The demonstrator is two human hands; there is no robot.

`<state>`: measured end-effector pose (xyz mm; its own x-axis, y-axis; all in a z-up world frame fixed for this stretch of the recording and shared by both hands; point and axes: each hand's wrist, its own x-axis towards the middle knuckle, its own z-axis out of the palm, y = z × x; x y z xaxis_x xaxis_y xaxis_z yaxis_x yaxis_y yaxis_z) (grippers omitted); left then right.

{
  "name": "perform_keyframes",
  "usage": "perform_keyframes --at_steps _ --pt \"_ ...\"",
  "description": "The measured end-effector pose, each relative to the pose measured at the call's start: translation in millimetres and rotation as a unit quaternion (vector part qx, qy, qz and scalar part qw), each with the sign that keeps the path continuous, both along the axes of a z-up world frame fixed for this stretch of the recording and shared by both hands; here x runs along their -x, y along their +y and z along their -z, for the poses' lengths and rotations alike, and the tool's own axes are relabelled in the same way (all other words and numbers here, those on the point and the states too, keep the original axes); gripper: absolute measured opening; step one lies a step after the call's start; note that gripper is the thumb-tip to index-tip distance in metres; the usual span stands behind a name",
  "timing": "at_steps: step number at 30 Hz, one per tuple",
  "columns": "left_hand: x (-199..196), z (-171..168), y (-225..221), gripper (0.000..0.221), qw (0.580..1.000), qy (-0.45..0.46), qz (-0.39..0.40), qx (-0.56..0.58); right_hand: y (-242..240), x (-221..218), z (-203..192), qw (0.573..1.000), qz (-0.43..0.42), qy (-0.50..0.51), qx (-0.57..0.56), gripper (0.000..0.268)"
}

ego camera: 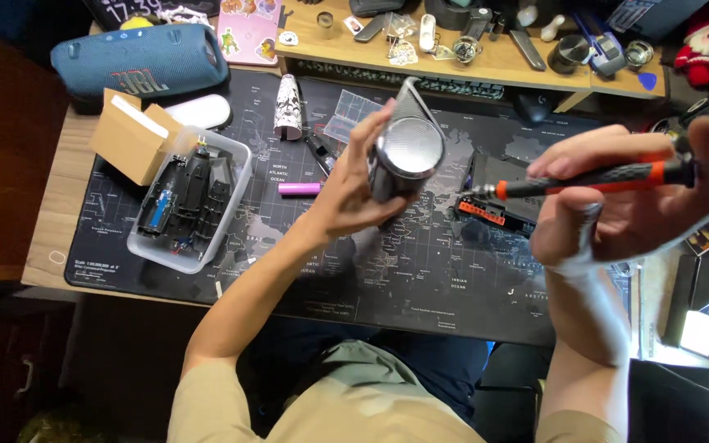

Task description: Repairing a small electronic device using a precision screwdriver set at a desk

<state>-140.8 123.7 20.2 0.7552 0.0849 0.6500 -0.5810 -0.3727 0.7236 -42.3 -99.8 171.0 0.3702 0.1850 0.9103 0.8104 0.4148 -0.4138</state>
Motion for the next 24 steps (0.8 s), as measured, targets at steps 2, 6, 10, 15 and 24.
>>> perform_keyframes --at_steps 2,6,10,15,24 --pt "17 -30 -2 0.103 0.998 0.052 -0.011 -0.033 -8 4 10 0.999 -0.007 0.04 0.018 0.059" --pt "34 -69 -13 0.112 0.986 0.14 -0.006 -0.092 -10 -3 38 0.994 -0.049 0.097 -0.001 0.066" --pt "37 -80 -18 0.127 0.967 0.215 -0.005 -0.137 12 4 22 0.999 -0.012 0.042 0.019 0.055" --pt "24 -89 -27 0.131 0.898 0.327 0.014 -0.293 12 -1 43 0.999 -0.012 0.033 0.025 0.042" --pt "6 -22 -63 0.127 0.778 0.233 -0.186 -0.553 -20 -17 94 0.995 0.011 0.052 0.083 0.029"
